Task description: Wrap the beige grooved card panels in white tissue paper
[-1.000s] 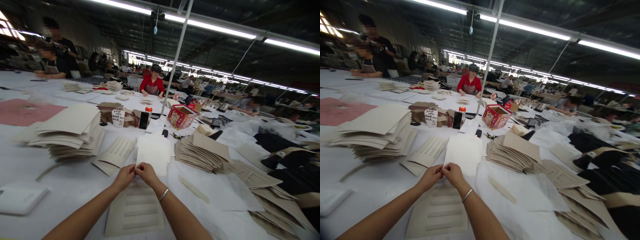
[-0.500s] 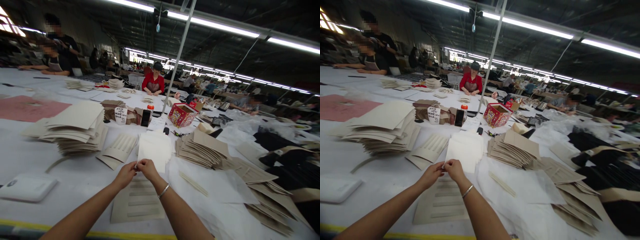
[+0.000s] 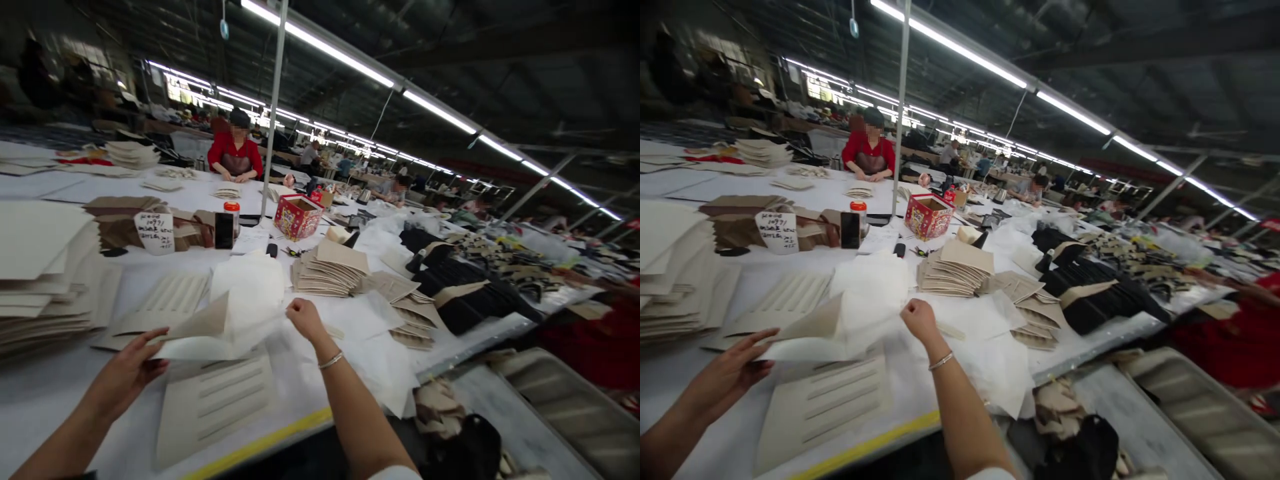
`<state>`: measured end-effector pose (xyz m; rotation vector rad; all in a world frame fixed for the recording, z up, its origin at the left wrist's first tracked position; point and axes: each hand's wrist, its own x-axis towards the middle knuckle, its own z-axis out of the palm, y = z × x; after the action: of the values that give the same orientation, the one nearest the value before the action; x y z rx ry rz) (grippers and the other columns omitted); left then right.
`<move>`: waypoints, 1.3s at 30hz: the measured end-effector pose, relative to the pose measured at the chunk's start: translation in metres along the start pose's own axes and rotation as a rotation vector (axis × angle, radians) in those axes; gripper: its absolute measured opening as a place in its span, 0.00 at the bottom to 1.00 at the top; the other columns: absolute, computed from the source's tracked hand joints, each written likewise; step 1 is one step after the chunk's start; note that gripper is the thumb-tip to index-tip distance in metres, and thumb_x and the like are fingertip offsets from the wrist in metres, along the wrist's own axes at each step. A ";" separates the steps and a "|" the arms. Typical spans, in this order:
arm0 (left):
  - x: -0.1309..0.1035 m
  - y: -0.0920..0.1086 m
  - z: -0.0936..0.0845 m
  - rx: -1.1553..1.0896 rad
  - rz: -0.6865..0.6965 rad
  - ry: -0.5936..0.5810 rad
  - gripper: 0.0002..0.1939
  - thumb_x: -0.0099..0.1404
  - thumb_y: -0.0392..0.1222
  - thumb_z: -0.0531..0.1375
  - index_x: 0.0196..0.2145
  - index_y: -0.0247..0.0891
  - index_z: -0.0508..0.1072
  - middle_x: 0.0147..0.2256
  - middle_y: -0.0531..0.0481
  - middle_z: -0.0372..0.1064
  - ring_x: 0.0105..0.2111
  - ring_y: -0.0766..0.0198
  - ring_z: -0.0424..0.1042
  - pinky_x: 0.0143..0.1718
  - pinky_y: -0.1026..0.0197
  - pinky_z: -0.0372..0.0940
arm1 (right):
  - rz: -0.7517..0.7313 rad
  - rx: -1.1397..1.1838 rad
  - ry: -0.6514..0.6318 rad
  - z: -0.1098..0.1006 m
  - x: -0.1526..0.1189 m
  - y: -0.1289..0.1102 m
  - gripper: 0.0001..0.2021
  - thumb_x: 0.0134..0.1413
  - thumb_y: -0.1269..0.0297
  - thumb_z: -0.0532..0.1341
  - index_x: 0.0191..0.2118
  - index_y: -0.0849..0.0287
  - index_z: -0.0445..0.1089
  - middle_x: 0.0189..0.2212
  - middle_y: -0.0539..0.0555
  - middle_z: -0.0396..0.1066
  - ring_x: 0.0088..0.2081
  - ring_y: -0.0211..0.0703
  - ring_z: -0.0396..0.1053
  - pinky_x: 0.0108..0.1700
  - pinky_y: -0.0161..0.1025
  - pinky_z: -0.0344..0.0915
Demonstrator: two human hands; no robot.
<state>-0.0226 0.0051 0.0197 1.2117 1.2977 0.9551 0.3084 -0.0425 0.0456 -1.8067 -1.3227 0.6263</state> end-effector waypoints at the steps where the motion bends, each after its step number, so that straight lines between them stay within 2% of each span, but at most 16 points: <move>1: -0.002 0.003 -0.006 -0.124 -0.080 -0.026 0.18 0.50 0.42 0.59 0.41 0.45 0.69 0.22 0.58 0.71 0.17 0.68 0.68 0.19 0.64 0.67 | 0.001 -0.202 0.084 -0.022 -0.002 0.014 0.05 0.38 0.72 0.54 0.18 0.61 0.64 0.19 0.49 0.64 0.25 0.36 0.62 0.30 0.32 0.55; 4: -0.012 0.020 -0.013 -0.398 -0.247 -0.027 0.23 0.50 0.35 0.56 0.44 0.50 0.68 0.20 0.62 0.70 0.15 0.72 0.66 0.18 0.69 0.64 | 0.162 -0.589 0.168 -0.086 -0.018 0.058 0.08 0.44 0.71 0.53 0.22 0.63 0.68 0.23 0.55 0.69 0.28 0.39 0.64 0.30 0.33 0.55; 7: -0.025 0.039 -0.008 -0.431 -0.198 0.015 0.27 0.49 0.31 0.55 0.48 0.48 0.67 0.21 0.60 0.70 0.17 0.71 0.68 0.19 0.70 0.66 | 0.407 -0.808 0.134 -0.138 -0.040 0.095 0.13 0.49 0.67 0.50 0.30 0.65 0.71 0.31 0.61 0.71 0.34 0.44 0.67 0.33 0.35 0.57; 9: -0.033 0.051 -0.002 -0.408 -0.116 -0.022 0.31 0.48 0.28 0.57 0.51 0.45 0.64 0.23 0.57 0.71 0.19 0.69 0.70 0.22 0.69 0.69 | 0.467 -0.844 0.111 -0.161 -0.053 0.111 0.14 0.49 0.69 0.50 0.33 0.71 0.71 0.34 0.68 0.70 0.38 0.50 0.68 0.36 0.38 0.59; 11: -0.040 0.061 0.005 -0.397 -0.075 -0.083 0.32 0.48 0.28 0.57 0.53 0.42 0.62 0.24 0.54 0.71 0.22 0.66 0.73 0.25 0.66 0.70 | 0.443 -0.914 0.166 -0.169 -0.063 0.117 0.15 0.48 0.71 0.51 0.37 0.74 0.69 0.37 0.71 0.68 0.42 0.54 0.66 0.41 0.42 0.60; 13: -0.047 0.071 0.013 -0.389 -0.083 -0.138 0.32 0.50 0.28 0.56 0.54 0.39 0.60 0.23 0.52 0.71 0.24 0.63 0.74 0.26 0.64 0.71 | 0.251 -0.927 0.264 -0.156 -0.073 0.110 0.18 0.48 0.70 0.53 0.44 0.76 0.66 0.42 0.72 0.65 0.47 0.56 0.62 0.47 0.45 0.58; 15: -0.054 0.080 0.022 -0.368 -0.099 -0.177 0.32 0.52 0.28 0.55 0.56 0.37 0.58 0.23 0.50 0.71 0.25 0.61 0.74 0.25 0.64 0.70 | -0.065 -0.800 0.264 -0.124 -0.088 0.090 0.24 0.49 0.63 0.55 0.50 0.74 0.61 0.48 0.70 0.62 0.51 0.56 0.58 0.52 0.47 0.55; 19: -0.072 0.099 0.037 -0.349 -0.105 -0.212 0.32 0.53 0.28 0.54 0.57 0.34 0.55 0.25 0.46 0.73 0.26 0.60 0.74 0.25 0.63 0.70 | -0.573 -0.447 -0.086 -0.024 -0.129 0.035 0.38 0.43 0.53 0.62 0.58 0.64 0.51 0.55 0.64 0.55 0.56 0.54 0.53 0.56 0.49 0.53; 22: -0.088 0.110 0.041 -0.381 -0.101 -0.224 0.33 0.53 0.29 0.54 0.57 0.35 0.54 0.28 0.45 0.73 0.27 0.61 0.74 0.26 0.64 0.69 | -0.697 -0.306 -0.138 0.045 -0.148 0.007 0.48 0.34 0.50 0.66 0.60 0.64 0.47 0.56 0.66 0.54 0.56 0.59 0.52 0.56 0.56 0.52; 24: -0.097 0.115 0.037 -0.395 -0.104 -0.225 0.33 0.52 0.30 0.54 0.57 0.35 0.54 0.30 0.43 0.74 0.27 0.62 0.74 0.26 0.64 0.69 | -0.701 -0.209 -0.063 0.070 -0.146 -0.003 0.35 0.43 0.56 0.62 0.56 0.64 0.54 0.51 0.66 0.60 0.53 0.56 0.57 0.53 0.54 0.56; 26: -0.104 0.115 0.028 -0.367 -0.108 -0.204 0.34 0.51 0.32 0.54 0.57 0.35 0.54 0.28 0.45 0.74 0.26 0.63 0.73 0.25 0.64 0.68 | -0.688 -0.105 0.055 0.074 -0.135 -0.009 0.17 0.53 0.65 0.54 0.50 0.61 0.62 0.44 0.62 0.66 0.47 0.49 0.63 0.49 0.49 0.62; 27: -0.107 0.113 0.022 -0.329 -0.109 -0.185 0.34 0.51 0.33 0.54 0.57 0.36 0.53 0.25 0.47 0.73 0.24 0.64 0.72 0.24 0.65 0.67 | -0.696 -0.061 0.123 0.068 -0.127 -0.012 0.14 0.55 0.69 0.51 0.47 0.59 0.64 0.41 0.59 0.68 0.45 0.46 0.65 0.48 0.48 0.63; 30: -0.115 0.098 0.002 -0.108 -0.178 -0.162 0.35 0.50 0.35 0.54 0.57 0.35 0.52 0.18 0.54 0.69 0.18 0.66 0.69 0.21 0.66 0.64 | -0.829 -0.030 0.290 0.033 -0.111 -0.025 0.12 0.55 0.70 0.51 0.44 0.57 0.65 0.41 0.58 0.68 0.46 0.45 0.64 0.50 0.52 0.61; 32: -0.120 0.083 -0.007 0.063 -0.258 -0.235 0.35 0.50 0.36 0.54 0.57 0.33 0.53 0.17 0.54 0.68 0.18 0.65 0.68 0.22 0.66 0.64 | -0.961 -0.064 0.329 0.005 -0.109 -0.036 0.13 0.54 0.71 0.53 0.45 0.57 0.64 0.43 0.58 0.67 0.48 0.47 0.63 0.51 0.54 0.60; 35: -0.125 0.060 -0.008 0.172 -0.257 -0.403 0.31 0.51 0.41 0.56 0.54 0.34 0.58 0.25 0.49 0.72 0.26 0.62 0.71 0.28 0.62 0.66 | -1.081 -0.094 0.304 -0.024 -0.116 -0.050 0.15 0.52 0.75 0.54 0.47 0.57 0.63 0.43 0.60 0.66 0.48 0.47 0.63 0.48 0.50 0.64; 39: -0.123 0.050 0.014 0.119 -0.013 -0.364 0.29 0.54 0.50 0.57 0.51 0.36 0.61 0.44 0.42 0.68 0.45 0.56 0.67 0.43 0.56 0.64 | -1.184 -0.123 0.206 -0.034 -0.131 -0.058 0.19 0.51 0.75 0.56 0.50 0.58 0.61 0.44 0.61 0.66 0.49 0.49 0.63 0.47 0.51 0.64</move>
<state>-0.0130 -0.1094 0.0883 1.3933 1.0800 0.6170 0.2588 -0.1680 0.1046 -0.8400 -1.9635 -0.2854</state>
